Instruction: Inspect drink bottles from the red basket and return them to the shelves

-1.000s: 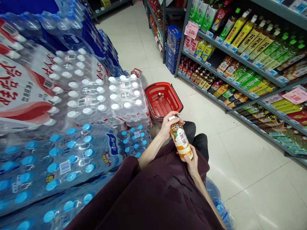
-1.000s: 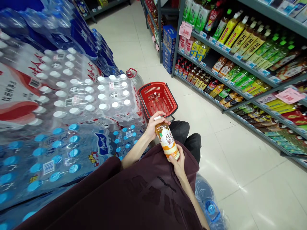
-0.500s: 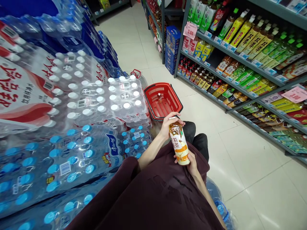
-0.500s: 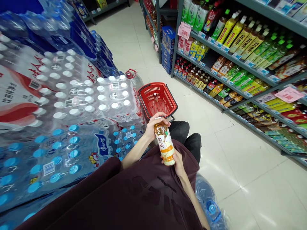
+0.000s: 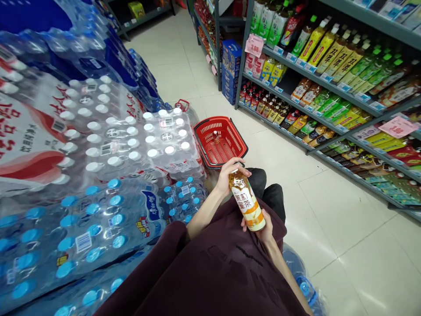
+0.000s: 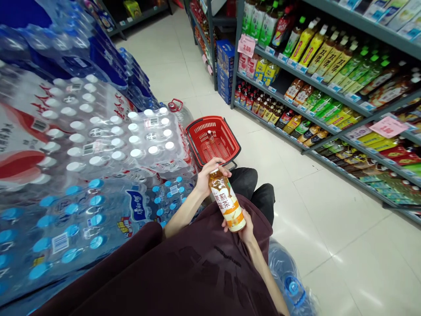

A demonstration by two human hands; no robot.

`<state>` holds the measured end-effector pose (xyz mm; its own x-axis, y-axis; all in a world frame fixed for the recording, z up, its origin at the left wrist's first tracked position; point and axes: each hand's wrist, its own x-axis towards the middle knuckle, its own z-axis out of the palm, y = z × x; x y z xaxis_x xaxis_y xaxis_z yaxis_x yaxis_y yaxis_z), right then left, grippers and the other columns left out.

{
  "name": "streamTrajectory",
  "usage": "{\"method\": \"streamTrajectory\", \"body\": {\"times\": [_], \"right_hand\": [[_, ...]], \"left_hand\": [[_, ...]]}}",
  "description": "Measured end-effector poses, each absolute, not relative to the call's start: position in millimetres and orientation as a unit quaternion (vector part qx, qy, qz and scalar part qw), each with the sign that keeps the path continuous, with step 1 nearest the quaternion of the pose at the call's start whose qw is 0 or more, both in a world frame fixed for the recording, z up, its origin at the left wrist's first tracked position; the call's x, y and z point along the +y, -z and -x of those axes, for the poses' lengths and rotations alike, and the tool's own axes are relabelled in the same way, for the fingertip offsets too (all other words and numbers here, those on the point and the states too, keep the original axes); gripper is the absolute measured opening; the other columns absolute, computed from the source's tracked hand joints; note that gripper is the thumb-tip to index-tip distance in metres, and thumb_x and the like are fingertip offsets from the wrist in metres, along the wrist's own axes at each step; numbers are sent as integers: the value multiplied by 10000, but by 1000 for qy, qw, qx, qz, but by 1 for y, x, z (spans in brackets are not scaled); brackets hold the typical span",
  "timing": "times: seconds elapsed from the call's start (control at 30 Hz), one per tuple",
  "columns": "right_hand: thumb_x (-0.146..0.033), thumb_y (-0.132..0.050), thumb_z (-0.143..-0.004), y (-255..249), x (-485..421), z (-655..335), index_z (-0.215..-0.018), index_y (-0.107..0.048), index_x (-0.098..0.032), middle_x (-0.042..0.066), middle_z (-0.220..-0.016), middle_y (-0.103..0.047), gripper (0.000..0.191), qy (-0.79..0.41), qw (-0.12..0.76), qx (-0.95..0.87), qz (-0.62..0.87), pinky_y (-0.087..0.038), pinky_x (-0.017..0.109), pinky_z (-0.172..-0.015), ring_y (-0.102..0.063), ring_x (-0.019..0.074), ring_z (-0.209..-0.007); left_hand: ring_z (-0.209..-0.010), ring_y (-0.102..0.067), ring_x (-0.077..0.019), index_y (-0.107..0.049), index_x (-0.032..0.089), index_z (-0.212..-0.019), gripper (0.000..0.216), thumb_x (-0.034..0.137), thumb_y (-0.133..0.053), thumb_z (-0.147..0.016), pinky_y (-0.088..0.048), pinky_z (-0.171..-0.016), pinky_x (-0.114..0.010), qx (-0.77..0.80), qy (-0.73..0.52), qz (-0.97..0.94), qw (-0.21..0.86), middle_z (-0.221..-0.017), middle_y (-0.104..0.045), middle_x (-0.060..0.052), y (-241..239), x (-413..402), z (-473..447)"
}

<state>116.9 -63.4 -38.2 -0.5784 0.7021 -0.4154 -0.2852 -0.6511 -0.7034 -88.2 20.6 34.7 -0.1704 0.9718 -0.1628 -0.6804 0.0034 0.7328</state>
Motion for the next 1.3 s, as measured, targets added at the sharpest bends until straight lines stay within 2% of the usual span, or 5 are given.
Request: {"method": "streamTrajectory", "body": {"times": [0.4,0.77,0.93,1.03,1.3], "right_hand": [[-615,-615,-903,40,-48,-117,-1289,-590,-96,129,-809,-749,646,-828,374,-321,267,-534,261,-537,-730,230,-646],[-457,-804,-838,25,-35,-118,-1353,-652,-206,78,-1127,-735,593,-769,450,-364,272,-571,270,-761,-683,169,-871],[-456,-881,-742,34,-39,-124,-1480,-550,-273,69,-1173,-708,829,-776,463,-307,299,-557,248,-581,-648,165,-781],[-458,-905,-709,35,-43,-128,-1513,-511,-270,90,-1241,-687,916,-763,481,-269,338,-573,267,-607,-647,189,-848],[-469,-851,-780,24,-40,-146,-1534,-493,-275,106,-1343,-637,856,-744,518,-234,351,-543,267,-613,-623,194,-880]], "left_hand": [[-736,-744,-225,-612,179,-960,341,358,-767,-714,-571,-717,-322,436,-652,-186,592,-802,-758,-33,-47,36,79],[-1070,-711,-263,-586,252,-1166,543,509,-819,-749,-531,-952,-369,545,-579,-245,555,-1086,-761,-30,-43,47,64],[-1201,-647,-281,-589,225,-1299,730,664,-770,-745,-527,-925,-347,564,-551,-251,562,-1309,-688,-91,-33,43,50],[-1268,-609,-315,-550,204,-1390,863,774,-686,-757,-544,-895,-370,545,-531,-251,598,-1409,-629,-143,-30,39,41],[-1410,-500,-317,-537,238,-1437,737,715,-608,-879,-528,-1000,-405,507,-449,-367,638,-1590,-464,-134,-31,32,16]]}}
